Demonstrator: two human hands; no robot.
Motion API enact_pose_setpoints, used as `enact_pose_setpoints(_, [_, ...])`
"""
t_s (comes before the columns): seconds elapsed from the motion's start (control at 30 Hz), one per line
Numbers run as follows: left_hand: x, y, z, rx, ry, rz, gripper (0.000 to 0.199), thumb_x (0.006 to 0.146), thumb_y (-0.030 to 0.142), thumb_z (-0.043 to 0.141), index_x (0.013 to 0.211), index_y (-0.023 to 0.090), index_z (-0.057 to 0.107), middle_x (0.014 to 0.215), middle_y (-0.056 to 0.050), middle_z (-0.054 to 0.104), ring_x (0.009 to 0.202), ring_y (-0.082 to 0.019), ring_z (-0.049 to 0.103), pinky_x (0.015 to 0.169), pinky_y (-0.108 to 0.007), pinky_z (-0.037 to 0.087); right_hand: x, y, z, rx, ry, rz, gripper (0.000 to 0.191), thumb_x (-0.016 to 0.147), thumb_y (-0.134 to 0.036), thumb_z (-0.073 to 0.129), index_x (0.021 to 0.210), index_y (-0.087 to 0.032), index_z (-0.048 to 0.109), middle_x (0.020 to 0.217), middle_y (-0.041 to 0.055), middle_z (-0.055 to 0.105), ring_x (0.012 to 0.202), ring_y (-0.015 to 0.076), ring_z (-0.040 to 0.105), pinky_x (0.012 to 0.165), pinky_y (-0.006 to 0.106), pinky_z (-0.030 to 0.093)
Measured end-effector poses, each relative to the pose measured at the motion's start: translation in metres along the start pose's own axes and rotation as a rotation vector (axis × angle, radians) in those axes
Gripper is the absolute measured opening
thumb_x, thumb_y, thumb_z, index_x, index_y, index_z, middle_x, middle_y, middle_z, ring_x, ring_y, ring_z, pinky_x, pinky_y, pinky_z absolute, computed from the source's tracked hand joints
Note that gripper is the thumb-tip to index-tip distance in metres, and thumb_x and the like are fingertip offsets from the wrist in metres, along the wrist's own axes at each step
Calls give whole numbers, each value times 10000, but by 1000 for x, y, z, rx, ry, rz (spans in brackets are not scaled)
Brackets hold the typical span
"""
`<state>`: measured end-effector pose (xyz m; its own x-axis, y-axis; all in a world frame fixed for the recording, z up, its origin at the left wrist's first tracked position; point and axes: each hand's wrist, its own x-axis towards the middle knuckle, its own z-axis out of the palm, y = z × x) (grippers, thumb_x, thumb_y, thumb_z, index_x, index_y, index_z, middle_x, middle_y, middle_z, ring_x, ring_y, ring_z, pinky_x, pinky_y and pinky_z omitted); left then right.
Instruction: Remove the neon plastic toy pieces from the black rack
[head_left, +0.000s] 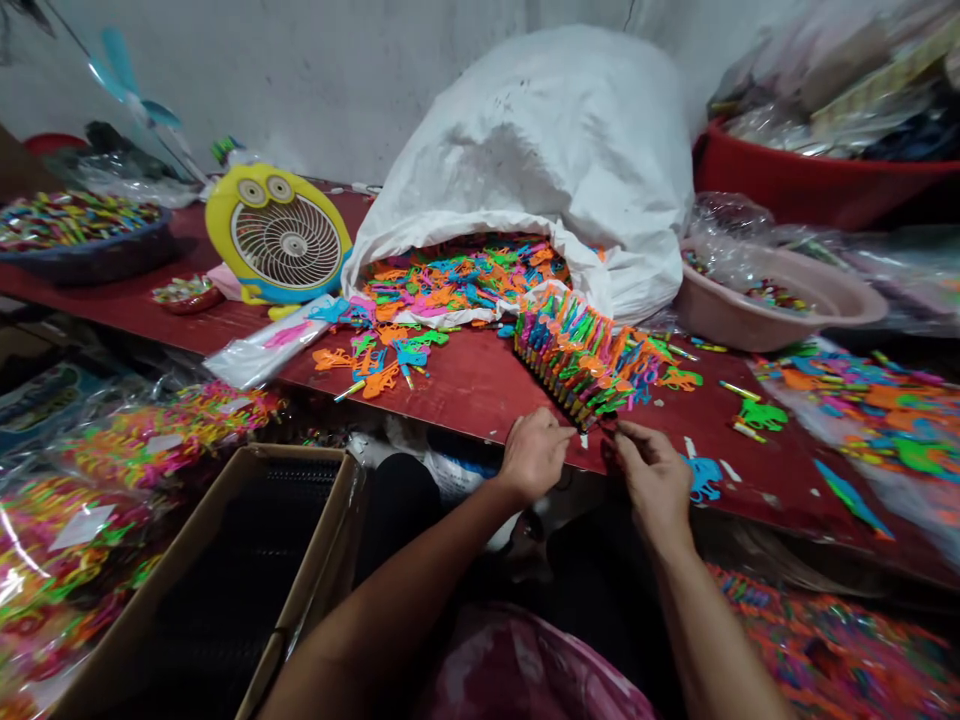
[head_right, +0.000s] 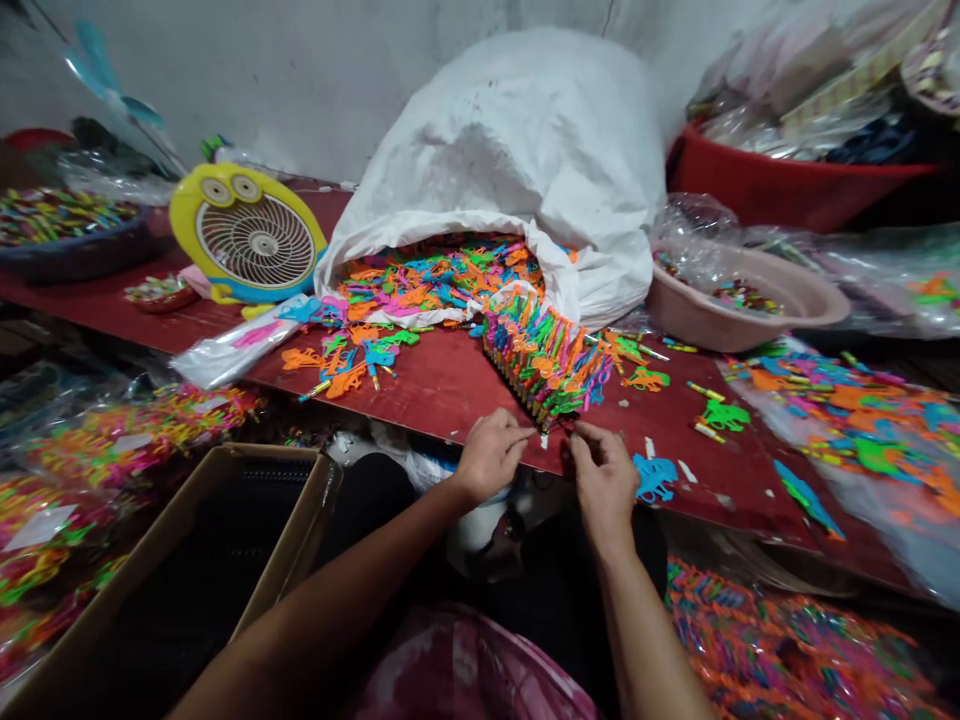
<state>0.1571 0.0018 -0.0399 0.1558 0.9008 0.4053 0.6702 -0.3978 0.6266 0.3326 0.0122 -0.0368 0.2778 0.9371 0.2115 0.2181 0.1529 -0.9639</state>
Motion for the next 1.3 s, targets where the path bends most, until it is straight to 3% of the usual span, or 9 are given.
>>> enact_pose_setpoints(0.2, [2, -3, -6, -281, 218, -110, 221, 913, 134, 511, 1009, 181, 704, 871, -36, 602, 819, -137, 581, 757, -248, 477, -3, -1, 9, -149, -34, -117, 373, 787, -472, 669, 1020, -189, 733, 993, 85, 704, 891, 207, 649, 844, 383, 508])
enact_pose_setpoints(0.33, [13, 11, -31, -172, 432, -37, 252, 947, 173, 465, 1093, 196, 670, 1018, -74, 617, 992, -177, 574, 884, -306, 471, -4, -7, 17, -186, -58, -115, 384, 795, -486, 649, 1016, -186, 739, 959, 83, 694, 826, 197, 643, 783, 356, 508])
enact_pose_setpoints(0.4, [25, 20, -46, -78, 460, 44, 288, 954, 213, 468, 1182, 221, 644, 1159, -92, 608, 1113, -206, 542, 977, -359, 433, -4, -9, 21, -197, -61, -123, 384, 788, -490, 651, 1001, -184, 742, 941, 82, 691, 802, 194, 635, 756, 340, 502])
enact_pose_setpoints(0.53, [53, 29, -64, 52, 304, 243, 355, 963, 286, 467, 1295, 260, 592, 1396, -68, 530, 1326, -229, 425, 1094, -413, 328, -2, -12, 27, -217, -36, -139, 379, 782, -489, 648, 963, -169, 738, 888, 79, 699, 760, 192, 621, 725, 323, 484])
enact_pose_setpoints(0.7, [74, 28, -61, 104, 114, 364, 337, 978, 344, 468, 1267, 259, 616, 1362, -54, 584, 1365, -217, 410, 1121, -428, 278, 0, -10, 32, -260, -20, -144, 377, 810, -498, 610, 925, -159, 728, 826, 71, 697, 718, 190, 603, 700, 311, 461])
enact_pose_setpoints(1.07, [73, 25, -58, 43, 112, 387, 291, 989, 329, 461, 1169, 239, 672, 1223, -42, 674, 1329, -206, 470, 1132, -417, 314, 1, -9, 37, -212, -26, -123, 350, 818, -512, 591, 824, -176, 688, 675, 15, 636, 623, 159, 544, 606, 264, 414])
enact_pose_setpoints(1.2, [73, 27, -59, 46, 89, 388, 356, 910, 414, 596, 1213, 232, 638, 1273, -69, 645, 1362, -242, 440, 1148, -452, 307, 5, -14, 34, -146, -82, -84, 326, 795, -485, 613, 822, -173, 703, 664, 16, 644, 601, 157, 537, 595, 269, 416])
enact_pose_setpoints(1.3, [67, 30, -56, 94, 92, 370, 438, 883, 375, 632, 1301, 256, 573, 1378, -76, 576, 1413, -255, 378, 1176, -489, 266, 7, -17, 31, -85, -128, -44, 327, 769, -489, 631, 813, -173, 705, 649, 19, 649, 578, 161, 534, 572, 273, 420])
